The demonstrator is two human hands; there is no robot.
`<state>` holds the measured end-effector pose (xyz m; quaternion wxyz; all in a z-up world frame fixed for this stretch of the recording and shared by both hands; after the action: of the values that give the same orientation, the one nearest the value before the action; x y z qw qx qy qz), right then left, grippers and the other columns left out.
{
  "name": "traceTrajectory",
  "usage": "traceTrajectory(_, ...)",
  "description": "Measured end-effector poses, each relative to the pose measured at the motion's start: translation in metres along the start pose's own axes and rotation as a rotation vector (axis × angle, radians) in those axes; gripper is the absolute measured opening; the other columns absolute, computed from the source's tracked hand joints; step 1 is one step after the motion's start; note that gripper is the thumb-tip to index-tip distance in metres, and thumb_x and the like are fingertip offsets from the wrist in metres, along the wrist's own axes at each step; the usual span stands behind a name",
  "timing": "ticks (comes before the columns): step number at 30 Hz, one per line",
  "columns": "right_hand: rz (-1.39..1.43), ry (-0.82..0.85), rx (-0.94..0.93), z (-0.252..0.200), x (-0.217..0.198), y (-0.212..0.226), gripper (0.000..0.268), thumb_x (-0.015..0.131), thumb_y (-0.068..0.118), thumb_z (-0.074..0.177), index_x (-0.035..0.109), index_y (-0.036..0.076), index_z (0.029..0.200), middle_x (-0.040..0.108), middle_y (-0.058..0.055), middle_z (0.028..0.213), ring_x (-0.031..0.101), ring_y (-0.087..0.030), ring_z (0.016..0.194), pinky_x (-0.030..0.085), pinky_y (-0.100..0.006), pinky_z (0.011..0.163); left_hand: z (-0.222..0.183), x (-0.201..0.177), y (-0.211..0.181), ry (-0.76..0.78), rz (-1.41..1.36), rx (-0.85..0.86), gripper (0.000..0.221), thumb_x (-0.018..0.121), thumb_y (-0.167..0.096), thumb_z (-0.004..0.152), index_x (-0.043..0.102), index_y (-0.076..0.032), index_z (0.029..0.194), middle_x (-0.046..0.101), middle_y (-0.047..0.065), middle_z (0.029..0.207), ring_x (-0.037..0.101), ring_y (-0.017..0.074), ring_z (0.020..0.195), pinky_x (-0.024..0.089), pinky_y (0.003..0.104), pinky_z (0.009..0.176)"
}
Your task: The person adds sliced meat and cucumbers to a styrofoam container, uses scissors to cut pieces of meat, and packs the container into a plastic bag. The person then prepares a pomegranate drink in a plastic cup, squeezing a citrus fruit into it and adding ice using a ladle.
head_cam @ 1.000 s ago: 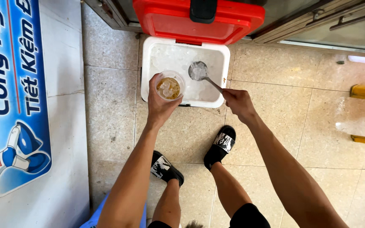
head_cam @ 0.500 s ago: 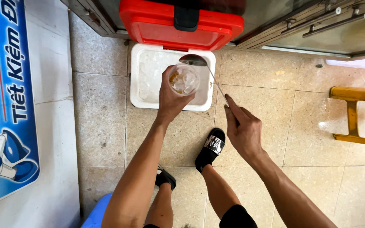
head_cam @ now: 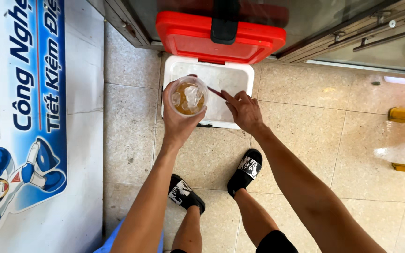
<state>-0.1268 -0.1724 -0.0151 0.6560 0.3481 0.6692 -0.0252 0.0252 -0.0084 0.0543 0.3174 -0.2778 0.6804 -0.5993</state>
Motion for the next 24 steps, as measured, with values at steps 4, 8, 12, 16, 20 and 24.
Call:
traceTrajectory(4,-0.008,-0.266,-0.066,0.031,-0.008,-0.012,0.057,0.062,0.007,0.103,0.046,0.015,0.156,0.044,-0.021,0.148,0.052,-0.039,0.130,0.043,-0.053,0.111,-0.012,-0.022,-0.019,-0.029,0.045,0.019,0.099,0.091,-0.002,0.072,0.032,-0.007,0.151,0.048,0.014,0.145,0.050,0.0267,0.139,0.044,0.041,0.121)
traceTrajectory(8,-0.096,-0.633,-0.033,0.067,-0.077,-0.021,0.069,0.059,-0.003,0.095,0.040,0.014,0.159,0.039,-0.021,0.158,0.037,-0.041,0.149,0.029,-0.057,0.127,-0.026,-0.024,-0.056,-0.063,0.072,0.047,0.097,0.091,-0.003,0.072,0.034,-0.006,0.150,0.050,0.014,0.142,0.053,0.0253,0.135,0.046,0.039,0.118)
traceTrajectory(12,-0.258,-0.251,-0.005,0.088,-0.115,-0.012,0.074,0.062,0.000,0.079,0.047,0.004,0.151,0.045,-0.022,0.146,0.041,-0.038,0.139,0.024,-0.061,0.119,-0.032,-0.007,-0.114,-0.031,0.086,0.088,0.093,0.090,-0.003,0.071,0.038,-0.005,0.147,0.053,0.014,0.139,0.055,0.0254,0.132,0.047,0.040,0.116)
traceTrajectory(16,0.015,-0.183,0.093,0.042,-0.148,-0.005,0.043,0.062,0.003,0.086,0.071,0.013,0.126,0.068,-0.013,0.121,0.060,-0.031,0.119,0.036,-0.054,0.116,-0.029,0.020,-0.195,0.071,0.076,0.121,0.094,0.092,-0.006,0.069,0.037,-0.004,0.146,0.056,0.012,0.135,0.059,0.0250,0.129,0.049,0.039,0.113)
traceTrajectory(20,0.406,-0.509,0.260,-0.002,-0.226,-0.026,0.031,0.059,0.002,0.092,0.073,0.009,0.119,0.072,-0.015,0.108,0.071,-0.028,0.094,0.058,-0.038,0.081,-0.029,0.046,-0.288,0.158,0.097,0.143,0.092,0.092,-0.008,0.068,0.040,-0.003,0.143,0.060,0.012,0.133,0.061,0.0240,0.125,0.051,0.038,0.107)
traceTrajectory(24,0.527,-0.397,0.237,-0.022,-0.337,-0.017,0.025,0.063,0.009,0.093,0.074,0.007,0.117,0.076,-0.013,0.100,0.073,-0.025,0.080,0.057,-0.035,0.073,-0.021,0.078,-0.383,0.218,-0.038,0.199,0.090,0.090,-0.007,0.069,0.041,-0.003,0.143,0.062,0.012,0.132,0.063,0.0224,0.124,0.052,0.037,0.107)
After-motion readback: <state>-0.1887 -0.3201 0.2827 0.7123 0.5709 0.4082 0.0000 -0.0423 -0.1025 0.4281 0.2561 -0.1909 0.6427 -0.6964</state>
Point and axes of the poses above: each hand's wrist, its own z-axis towards the middle knuckle, its own x-axis out of the palm, y = z × x, the point moved 2 cm from there along z, towards the middle knuckle
